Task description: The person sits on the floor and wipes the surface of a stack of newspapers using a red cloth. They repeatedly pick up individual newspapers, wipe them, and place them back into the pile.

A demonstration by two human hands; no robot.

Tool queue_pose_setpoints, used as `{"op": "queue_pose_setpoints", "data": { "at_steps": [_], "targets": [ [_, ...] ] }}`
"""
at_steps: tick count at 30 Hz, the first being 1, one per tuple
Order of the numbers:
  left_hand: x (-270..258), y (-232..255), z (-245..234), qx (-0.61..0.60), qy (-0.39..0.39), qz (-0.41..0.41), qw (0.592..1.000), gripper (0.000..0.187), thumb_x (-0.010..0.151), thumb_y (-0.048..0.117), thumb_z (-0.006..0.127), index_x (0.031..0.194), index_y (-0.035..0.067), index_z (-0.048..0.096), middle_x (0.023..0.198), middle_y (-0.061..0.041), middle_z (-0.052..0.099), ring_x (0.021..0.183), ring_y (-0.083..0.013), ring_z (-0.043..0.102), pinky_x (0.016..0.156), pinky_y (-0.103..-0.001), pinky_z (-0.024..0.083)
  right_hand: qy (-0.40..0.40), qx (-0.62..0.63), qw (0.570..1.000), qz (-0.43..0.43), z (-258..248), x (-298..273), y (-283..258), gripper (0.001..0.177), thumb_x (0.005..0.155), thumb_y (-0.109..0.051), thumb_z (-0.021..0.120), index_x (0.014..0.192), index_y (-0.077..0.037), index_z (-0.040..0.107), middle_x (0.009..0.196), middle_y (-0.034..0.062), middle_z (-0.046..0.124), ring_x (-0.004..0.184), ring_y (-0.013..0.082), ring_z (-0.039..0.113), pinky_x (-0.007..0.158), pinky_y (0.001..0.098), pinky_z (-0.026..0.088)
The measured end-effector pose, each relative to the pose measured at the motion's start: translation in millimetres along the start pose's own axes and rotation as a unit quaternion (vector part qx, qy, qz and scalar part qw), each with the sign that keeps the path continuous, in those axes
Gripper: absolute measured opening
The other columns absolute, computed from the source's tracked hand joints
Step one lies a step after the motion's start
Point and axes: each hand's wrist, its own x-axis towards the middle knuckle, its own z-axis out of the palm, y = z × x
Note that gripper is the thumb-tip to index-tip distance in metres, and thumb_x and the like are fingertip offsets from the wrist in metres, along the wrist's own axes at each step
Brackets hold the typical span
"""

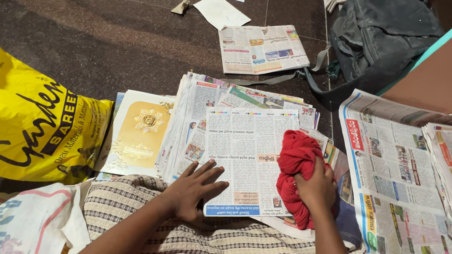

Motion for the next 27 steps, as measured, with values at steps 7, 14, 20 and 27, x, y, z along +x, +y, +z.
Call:
{"op": "queue_pose_setpoints", "data": {
  "at_steps": [7, 14, 20, 27],
  "targets": [
    [6.5, 12.9, -7.0, 0.031, 0.051, 0.047, 0.997, 0.072, 0.087, 0.044, 0.069, 0.153, 0.03, 0.044, 0.166, -0.007, 0.03, 0.155, -0.0292, 0.017, 0.124, -0.057, 0.008, 0.005, 0.133, 0.987, 0.087, 13.7, 17.5, 32.8, 0.083, 0.078, -0.037, 0.079, 0.15, -0.015, 0.044, 0.136, 0.0222, 0.059, 0.117, 0.0405, 0.062, 0.099, 0.0575, 0.047],
    [5.3, -9.1, 2.6, -0.131, 0.182, 0.013, 0.974, 0.051, 0.084, -0.001, 0.056, 0.132, 0.013, 0.066, 0.141, -0.011, 0.065, 0.139, -0.0263, 0.051, 0.124, -0.054, 0.016, 0.145, 0.195, 0.97, -0.024, 19.0, 12.4, 70.4, 0.061, 0.081, -0.025, 0.088, 0.131, -0.003, 0.059, 0.107, 0.0209, 0.075, 0.081, 0.0272, 0.07, 0.066, 0.0393, 0.056],
    [15.5, -39.5, -31.3, -0.373, 0.433, -0.172, 0.802, 0.029, 0.107, 0.013, 0.045, 0.098, 0.001, 0.07, 0.074, -0.009, 0.069, 0.065, -0.0175, 0.061, 0.062, -0.035, 0.049, 0.097, 0.337, 0.933, 0.08, -35.9, -6.6, -0.8, 0.073, 0.077, -0.019, 0.082, 0.141, -0.007, 0.049, 0.117, 0.0177, 0.067, 0.056, 0.0204, 0.068, 0.053, 0.0352, 0.056],
    [29.6, -41.6, -92.5, -0.542, 0.542, -0.08, 0.637, 0.037, 0.12, 0.028, 0.051, 0.105, -0.004, 0.061, 0.088, -0.006, 0.06, 0.08, -0.0124, 0.052, 0.071, -0.028, 0.046, -0.134, 0.187, 0.928, -0.292, -31.4, -30.2, -49.2, 0.073, 0.092, -0.045, 0.078, 0.145, -0.003, 0.052, 0.138, 0.0265, 0.057, 0.127, 0.0368, 0.056, 0.103, 0.0453, 0.044]
  ]
}}
